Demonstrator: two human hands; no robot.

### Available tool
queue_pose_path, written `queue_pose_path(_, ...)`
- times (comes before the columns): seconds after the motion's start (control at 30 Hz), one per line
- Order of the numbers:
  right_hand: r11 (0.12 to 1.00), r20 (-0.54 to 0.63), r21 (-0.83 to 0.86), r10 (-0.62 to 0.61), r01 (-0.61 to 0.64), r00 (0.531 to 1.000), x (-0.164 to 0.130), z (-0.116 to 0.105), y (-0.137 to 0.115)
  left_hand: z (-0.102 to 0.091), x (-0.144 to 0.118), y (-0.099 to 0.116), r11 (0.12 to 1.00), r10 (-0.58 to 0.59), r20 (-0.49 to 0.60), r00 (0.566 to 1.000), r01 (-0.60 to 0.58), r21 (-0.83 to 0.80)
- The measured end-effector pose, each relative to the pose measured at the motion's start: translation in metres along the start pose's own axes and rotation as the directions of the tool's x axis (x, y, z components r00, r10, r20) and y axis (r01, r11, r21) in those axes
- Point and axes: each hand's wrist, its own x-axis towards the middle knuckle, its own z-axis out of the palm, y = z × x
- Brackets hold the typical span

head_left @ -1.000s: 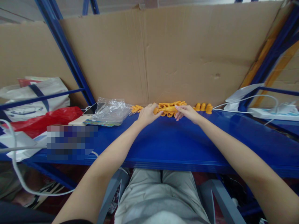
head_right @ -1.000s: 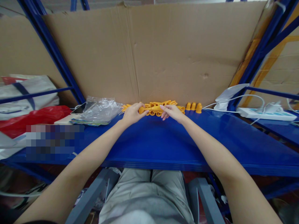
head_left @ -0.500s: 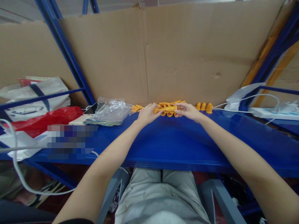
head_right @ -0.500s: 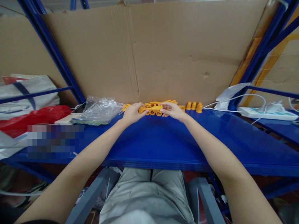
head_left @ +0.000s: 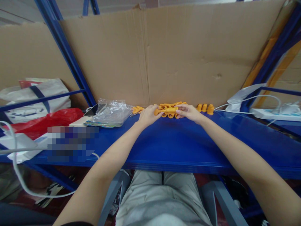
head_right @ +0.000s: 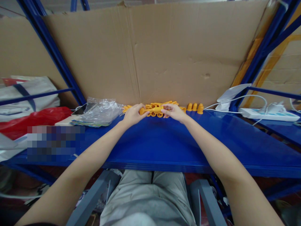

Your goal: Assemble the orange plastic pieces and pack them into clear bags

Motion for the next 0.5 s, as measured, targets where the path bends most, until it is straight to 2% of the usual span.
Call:
queue_pose_path(0.07,1.000,-0.019,-0.012,-0.018,0.018,1.000,0.003,-0.002,0.005,0.000,0.001,-0.001,1.000,0.003,0.013,1.000,-0.002,-0.014)
queue_pose_path(0.17,0.996,-0.110,-0.059,-0.080,0.074,0.991,0.009,-0.007,0.014,0.001,0.004,-0.007,0.998,-0.017,0.012,1.000,0.018,-0.063)
queue_pose_path(0.23,0.986,-0.187,-0.118,-0.138,0.117,0.973,0.013,-0.013,0.020,0.002,0.006,-0.016,0.996,-0.061,0.005,0.998,0.061,-0.061)
queue_pose_path(0.3,0.962,-0.265,-0.225,-0.216,0.158,0.940,0.015,-0.019,0.025,0.002,0.007,-0.027,0.992,-0.123,0.018,0.992,0.123,0.012)
queue_pose_path(0.4,0.872,-0.334,-0.445,-0.373,0.204,0.866,0.017,-0.024,0.028,0.004,0.007,-0.046,0.952,-0.274,0.076,0.959,0.259,0.165)
queue_pose_path(0.5,0.740,-0.299,-0.640,-0.490,0.209,0.819,0.018,-0.020,0.026,0.008,0.004,-0.061,0.896,-0.411,0.157,0.898,0.365,0.255)
